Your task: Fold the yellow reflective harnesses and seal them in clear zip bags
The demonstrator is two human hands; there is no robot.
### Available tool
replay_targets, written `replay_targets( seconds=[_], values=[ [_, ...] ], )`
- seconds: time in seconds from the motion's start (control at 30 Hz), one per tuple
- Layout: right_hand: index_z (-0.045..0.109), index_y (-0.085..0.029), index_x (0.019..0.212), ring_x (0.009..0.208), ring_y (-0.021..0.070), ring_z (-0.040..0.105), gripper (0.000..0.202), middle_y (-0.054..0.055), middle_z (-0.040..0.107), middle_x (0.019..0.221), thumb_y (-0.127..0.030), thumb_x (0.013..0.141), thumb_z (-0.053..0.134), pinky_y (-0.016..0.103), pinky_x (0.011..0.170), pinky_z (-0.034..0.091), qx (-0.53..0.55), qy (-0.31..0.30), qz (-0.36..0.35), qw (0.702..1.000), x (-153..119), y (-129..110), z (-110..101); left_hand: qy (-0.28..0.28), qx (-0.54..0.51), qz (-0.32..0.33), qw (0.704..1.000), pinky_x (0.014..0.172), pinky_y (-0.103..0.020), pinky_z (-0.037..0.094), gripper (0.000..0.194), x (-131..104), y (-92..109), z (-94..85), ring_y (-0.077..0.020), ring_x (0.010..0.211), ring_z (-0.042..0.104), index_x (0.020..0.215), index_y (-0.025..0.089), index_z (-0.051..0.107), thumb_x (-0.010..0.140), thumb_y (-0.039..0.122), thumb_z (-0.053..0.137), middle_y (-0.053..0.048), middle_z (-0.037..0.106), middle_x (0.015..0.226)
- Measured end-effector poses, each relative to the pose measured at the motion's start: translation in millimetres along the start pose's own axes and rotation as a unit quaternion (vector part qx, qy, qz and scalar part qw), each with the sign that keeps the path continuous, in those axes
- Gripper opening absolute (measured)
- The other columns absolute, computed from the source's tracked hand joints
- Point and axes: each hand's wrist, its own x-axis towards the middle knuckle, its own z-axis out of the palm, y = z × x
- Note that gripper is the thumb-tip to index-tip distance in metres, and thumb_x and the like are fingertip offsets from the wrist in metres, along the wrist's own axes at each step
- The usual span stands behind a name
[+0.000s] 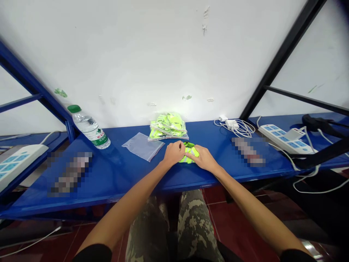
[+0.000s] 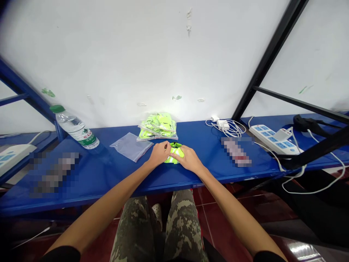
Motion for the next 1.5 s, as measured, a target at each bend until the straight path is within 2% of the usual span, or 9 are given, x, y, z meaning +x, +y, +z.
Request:
replay_targets(
  seconds=[0.17,0.3,0.4,0.53,0.67,0.93,1.17,1.3,1.5],
  values=[
    [0.055,-0.018,0.103,0.087,0.0246,0.059,0.044,0.010,0.063,0.096,-0.058,0.085,0.059,0.036,0.078,0.047,0.001,0.078,0.011,0.997,-2.7,1.3,4.8,-0.005,0.045,-0.044,0.998,0.068,-0.030,0.037,0.031,-1.6,0.8,2.1,-0.0236,0.079,0.065,0.085,0.021,0.061,0.095,0.036,0.035,-0.009,0.070,0.083],
    [0.058,-0.017,0.098,0.093,0.0256,0.057,0.034,0.013,0.062,0.101,-0.050,0.090,0.057,0.039,0.083,0.048,-0.038,0.141,-0.040,0.988,-6.2,-5.0,7.7,0.047,0.049,-0.022,0.997,0.073,-0.030,0.041,0.022,-4.4,0.5,3.7,-0.0232,0.090,0.063,0.094,0.020,0.056,0.095,0.033,0.038,-0.009,0.067,0.092],
    [0.064,-0.016,0.101,0.099,0.0273,0.056,0.032,0.015,0.064,0.103,-0.045,0.093,0.052,0.041,0.088,0.048,-0.097,0.129,-0.090,0.983,-12.3,-10.8,9.2,0.057,0.023,-0.018,0.998,0.076,-0.030,0.042,0.019,-2.9,-1.9,6.2,-0.0227,0.093,0.062,0.099,0.019,0.052,0.096,0.031,0.038,-0.008,0.066,0.095],
    [0.059,-0.014,0.125,0.114,0.0318,0.054,0.055,0.018,0.061,0.123,-0.054,0.088,0.057,0.051,0.102,0.042,-0.145,0.070,-0.140,0.977,-22.6,-10.2,8.1,0.043,-0.029,-0.044,0.998,0.074,-0.031,0.042,0.023,2.2,-6.0,10.5,-0.0230,0.094,0.064,0.108,0.019,0.049,0.098,0.036,0.037,-0.009,0.067,0.102],
    [0.051,-0.012,0.136,0.126,0.0306,0.049,0.057,0.018,0.055,0.137,-0.049,0.092,0.052,0.051,0.109,0.037,-0.175,0.018,-0.157,0.972,-24.1,-6.4,4.8,-0.003,-0.062,-0.043,0.997,0.072,-0.030,0.039,0.028,6.4,-11.9,11.6,-0.0222,0.092,0.065,0.096,0.021,0.054,0.099,0.042,0.036,-0.007,0.069,0.095],
    [0.056,-0.010,0.128,0.120,0.0313,0.053,0.047,0.018,0.059,0.132,-0.043,0.096,0.047,0.045,0.097,0.044,-0.212,-0.014,-0.181,0.960,-19.3,-13.1,3.5,-0.042,-0.125,0.014,0.991,0.065,-0.027,0.034,0.031,4.8,-22.5,5.5,-0.0155,0.074,0.058,0.084,0.023,0.056,0.096,0.044,0.038,0.002,0.062,0.075],
    [0.060,-0.012,0.120,0.109,0.0281,0.057,0.044,0.017,0.064,0.120,-0.045,0.098,0.042,0.040,0.088,0.044,-0.225,0.000,-0.168,0.960,-15.9,-13.0,5.4,-0.015,-0.179,0.066,0.981,0.069,-0.026,0.037,0.035,1.4,-17.9,-4.7,-0.0134,0.073,0.054,0.074,0.019,0.056,0.096,0.038,0.037,0.000,0.061,0.076],
    [0.063,-0.013,0.106,0.092,0.0252,0.060,0.045,0.014,0.068,0.099,-0.049,0.099,0.037,0.037,0.079,0.042,-0.228,-0.009,-0.148,0.962,-9.6,-14.0,5.0,-0.019,-0.126,0.102,0.987,0.066,-0.027,0.036,0.038,1.5,-13.3,-18.0,-0.0144,0.069,0.055,0.071,0.019,0.056,0.097,0.037,0.035,-0.001,0.062,0.073],
    [0.060,-0.016,0.089,0.079,0.0244,0.056,0.042,0.011,0.063,0.083,-0.044,0.101,0.031,0.036,0.073,0.041,-0.201,-0.012,-0.130,0.971,0.9,-10.1,2.4,-0.047,-0.048,0.116,0.991,0.071,-0.029,0.040,0.026,-2.7,-4.9,-30.4,-0.0194,0.080,0.063,0.091,0.021,0.061,0.093,0.039,0.043,-0.004,0.069,0.083]
  ],
)
